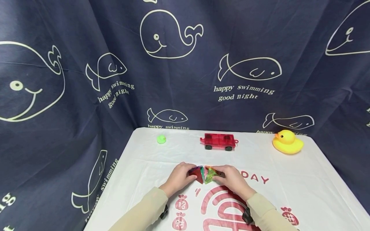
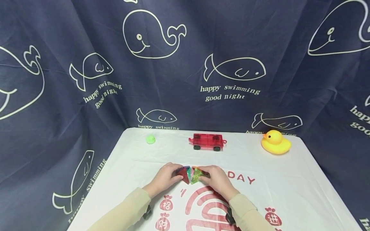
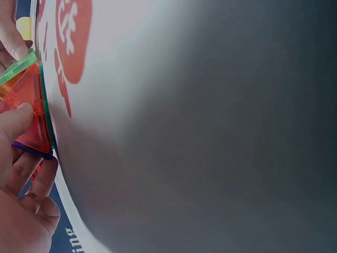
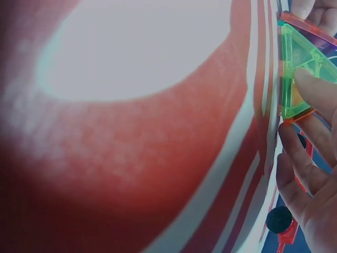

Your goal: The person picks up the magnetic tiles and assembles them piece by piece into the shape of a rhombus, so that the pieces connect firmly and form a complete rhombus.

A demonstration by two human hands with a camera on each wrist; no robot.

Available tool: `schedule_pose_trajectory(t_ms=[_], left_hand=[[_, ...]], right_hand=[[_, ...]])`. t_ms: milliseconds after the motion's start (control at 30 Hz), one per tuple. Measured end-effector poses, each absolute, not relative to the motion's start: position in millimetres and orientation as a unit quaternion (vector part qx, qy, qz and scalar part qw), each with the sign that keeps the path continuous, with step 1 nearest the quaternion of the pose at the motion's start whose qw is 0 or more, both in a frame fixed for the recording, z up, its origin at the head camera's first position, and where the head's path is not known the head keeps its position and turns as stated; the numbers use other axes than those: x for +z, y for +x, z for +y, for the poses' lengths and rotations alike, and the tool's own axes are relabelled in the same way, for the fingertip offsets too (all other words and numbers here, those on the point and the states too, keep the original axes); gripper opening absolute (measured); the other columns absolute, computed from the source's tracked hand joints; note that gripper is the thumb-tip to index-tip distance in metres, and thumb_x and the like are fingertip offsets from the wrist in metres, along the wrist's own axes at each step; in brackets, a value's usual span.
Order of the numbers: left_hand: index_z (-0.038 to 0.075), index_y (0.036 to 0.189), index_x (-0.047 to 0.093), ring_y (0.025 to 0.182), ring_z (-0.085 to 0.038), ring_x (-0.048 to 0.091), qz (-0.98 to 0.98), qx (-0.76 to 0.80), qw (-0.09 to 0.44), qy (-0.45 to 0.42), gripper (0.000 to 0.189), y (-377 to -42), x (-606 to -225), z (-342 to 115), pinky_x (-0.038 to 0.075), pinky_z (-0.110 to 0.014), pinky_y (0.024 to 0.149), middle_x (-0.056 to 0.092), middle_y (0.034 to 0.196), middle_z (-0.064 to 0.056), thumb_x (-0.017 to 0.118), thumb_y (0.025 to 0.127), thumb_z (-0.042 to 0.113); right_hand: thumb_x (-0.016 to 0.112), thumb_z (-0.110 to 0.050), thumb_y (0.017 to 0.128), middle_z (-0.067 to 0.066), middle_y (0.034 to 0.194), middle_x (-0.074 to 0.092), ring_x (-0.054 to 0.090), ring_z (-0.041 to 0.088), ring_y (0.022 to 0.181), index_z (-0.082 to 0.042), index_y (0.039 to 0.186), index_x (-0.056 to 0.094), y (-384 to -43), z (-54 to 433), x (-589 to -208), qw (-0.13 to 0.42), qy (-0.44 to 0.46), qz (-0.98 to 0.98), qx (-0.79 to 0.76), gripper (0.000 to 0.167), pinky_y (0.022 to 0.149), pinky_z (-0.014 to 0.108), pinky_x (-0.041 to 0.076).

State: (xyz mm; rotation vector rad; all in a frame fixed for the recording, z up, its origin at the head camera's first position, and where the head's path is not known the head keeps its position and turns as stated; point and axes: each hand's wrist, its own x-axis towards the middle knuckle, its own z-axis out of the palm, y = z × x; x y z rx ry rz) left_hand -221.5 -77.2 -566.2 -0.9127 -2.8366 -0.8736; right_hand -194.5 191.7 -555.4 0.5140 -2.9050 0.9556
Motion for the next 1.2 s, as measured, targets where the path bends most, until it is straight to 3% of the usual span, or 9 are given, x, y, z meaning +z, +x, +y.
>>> schedule_pose_trajectory(t_ms=[400, 733, 1200], left_hand=[[0.013, 0.125, 0.073, 0.104, -0.012, 0.063, -0.912, -0.285, 0.024, -0.293, 0.033, -221.6, -565.8, -75.4, 0.051, -0.034, 0.093, 0.074, 0.118, 0.002, 0.078, 0.096, 0.029], [0.012, 0.125, 0.073, 0.102, -0.013, 0.063, -0.916, -0.270, 0.014, -0.296, 0.033, -224.7, -561.1, -72.2, 0.051, -0.033, 0.092, 0.074, 0.118, 0.001, 0.079, 0.095, 0.028], [0.013, 0.121, 0.075, 0.098, -0.012, 0.063, -0.919, -0.268, 0.012, -0.290, 0.030, -225.6, -558.5, -67.3, 0.051, -0.033, 0.090, 0.075, 0.114, 0.003, 0.080, 0.094, 0.027]], right_hand=[[0.089, -0.024, 0.085, -0.004, 0.115, 0.076, 0.071, 0.015, 0.105, -0.018, 0.124, 0.078, -196.3, 190.1, -549.3, 0.035, 0.181, -0.929, 0.322, 0.041, 0.091, 0.044, 0.056], [0.090, -0.022, 0.083, -0.002, 0.112, 0.076, 0.069, 0.012, 0.095, -0.016, 0.118, 0.079, -199.6, 183.8, -538.3, 0.033, 0.179, -0.924, 0.337, 0.037, 0.086, 0.041, 0.057], [0.088, -0.018, 0.086, -0.001, 0.113, 0.075, 0.070, 0.018, 0.105, -0.013, 0.119, 0.078, -199.4, 182.1, -535.2, 0.055, 0.217, -0.916, 0.334, 0.035, 0.092, 0.044, 0.055]])
